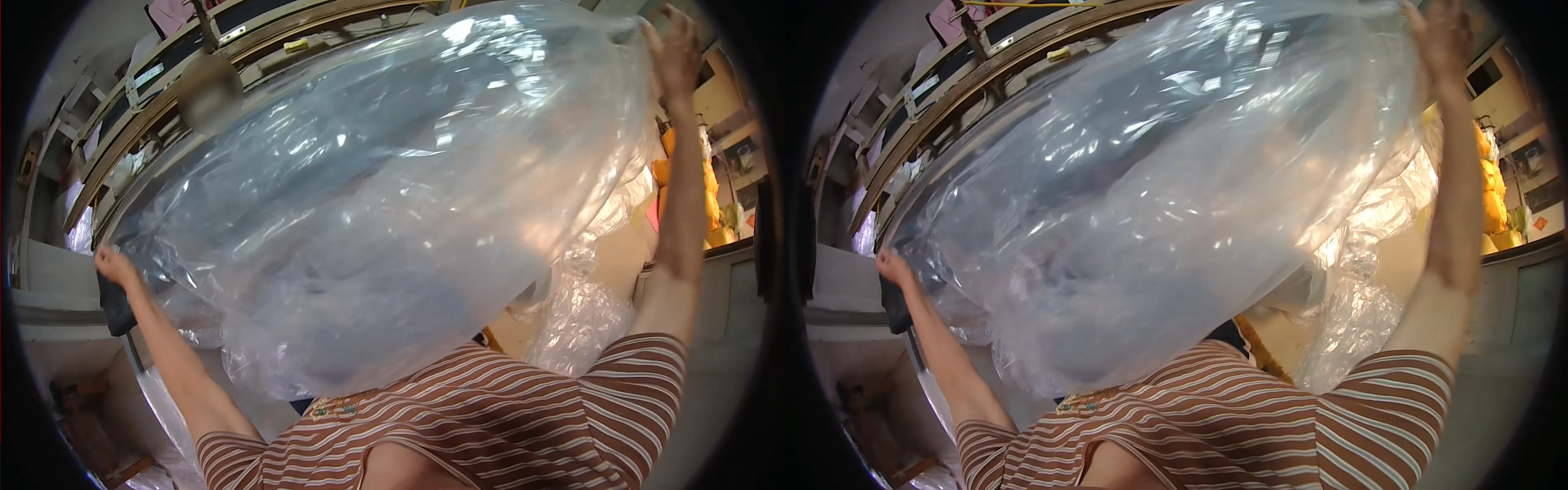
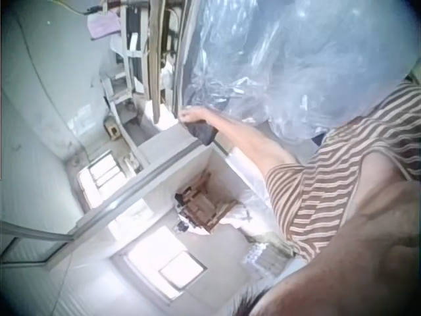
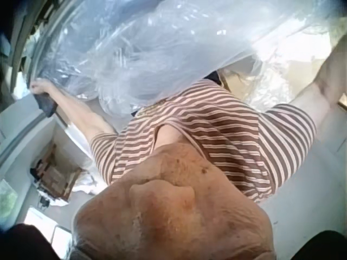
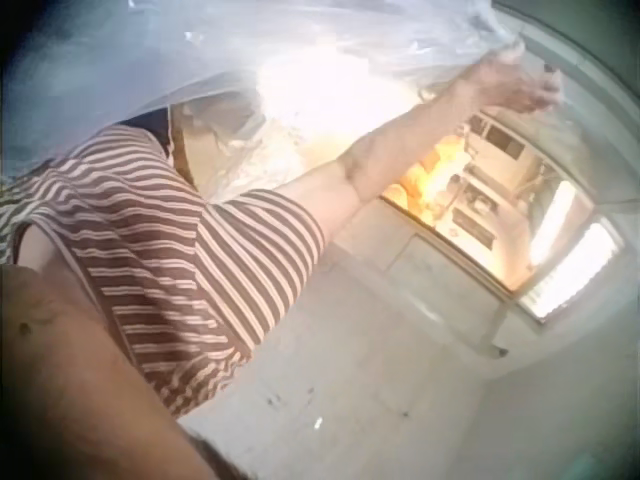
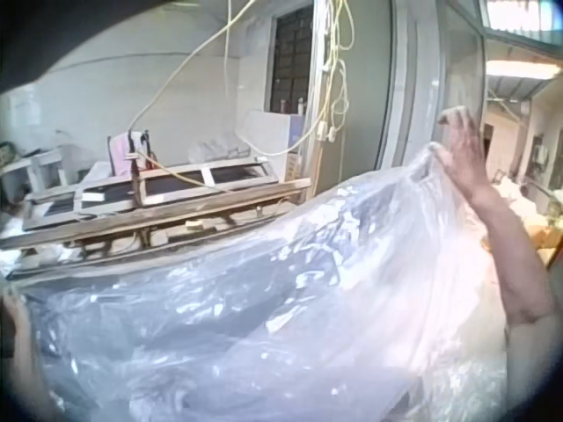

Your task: The person wraps a large, curved, dark-colored object, likely a piece of furniture, with a clear plastic sheet. They repeatedly pull, smooth, and tuck the plastic around the object's surface to ensure it is fully covered.

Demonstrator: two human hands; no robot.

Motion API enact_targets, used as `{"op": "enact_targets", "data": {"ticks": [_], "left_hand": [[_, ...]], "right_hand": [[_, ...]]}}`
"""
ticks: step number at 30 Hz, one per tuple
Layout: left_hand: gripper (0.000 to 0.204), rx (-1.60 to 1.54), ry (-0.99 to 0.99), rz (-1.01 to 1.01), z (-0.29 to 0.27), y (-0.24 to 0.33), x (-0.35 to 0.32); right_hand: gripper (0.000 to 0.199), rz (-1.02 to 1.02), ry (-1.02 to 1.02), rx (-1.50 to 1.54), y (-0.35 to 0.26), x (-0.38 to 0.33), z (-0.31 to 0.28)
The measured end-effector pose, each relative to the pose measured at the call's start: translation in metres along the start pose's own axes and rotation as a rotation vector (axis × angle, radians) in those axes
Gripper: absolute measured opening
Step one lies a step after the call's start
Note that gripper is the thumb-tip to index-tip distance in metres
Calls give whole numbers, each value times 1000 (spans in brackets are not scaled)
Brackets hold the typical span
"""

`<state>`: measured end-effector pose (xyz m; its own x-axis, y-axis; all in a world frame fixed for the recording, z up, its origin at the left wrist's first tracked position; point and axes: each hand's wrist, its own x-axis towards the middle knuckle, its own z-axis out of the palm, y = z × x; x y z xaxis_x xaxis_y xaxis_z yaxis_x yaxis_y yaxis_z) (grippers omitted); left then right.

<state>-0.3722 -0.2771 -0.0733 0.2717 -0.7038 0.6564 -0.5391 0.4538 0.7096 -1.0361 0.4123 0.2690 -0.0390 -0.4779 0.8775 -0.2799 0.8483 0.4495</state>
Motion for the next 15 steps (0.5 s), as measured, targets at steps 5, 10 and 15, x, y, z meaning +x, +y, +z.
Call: {"op": "enact_targets", "data": {"ticks": [5, 10, 15], "left_hand": [[34, 342, -92, 133, -65, -24, -10], [34, 568, -231, 103, -126, -26, 11], [31, 721, -193, -11, -98, 7, -21]], "right_hand": [[64, -483, -442, 348, -161, -136, 17], [44, 140, -1102, 1259, -210, -168, 60], [30, 608, -787, 1543, -263, -137, 65]]}}
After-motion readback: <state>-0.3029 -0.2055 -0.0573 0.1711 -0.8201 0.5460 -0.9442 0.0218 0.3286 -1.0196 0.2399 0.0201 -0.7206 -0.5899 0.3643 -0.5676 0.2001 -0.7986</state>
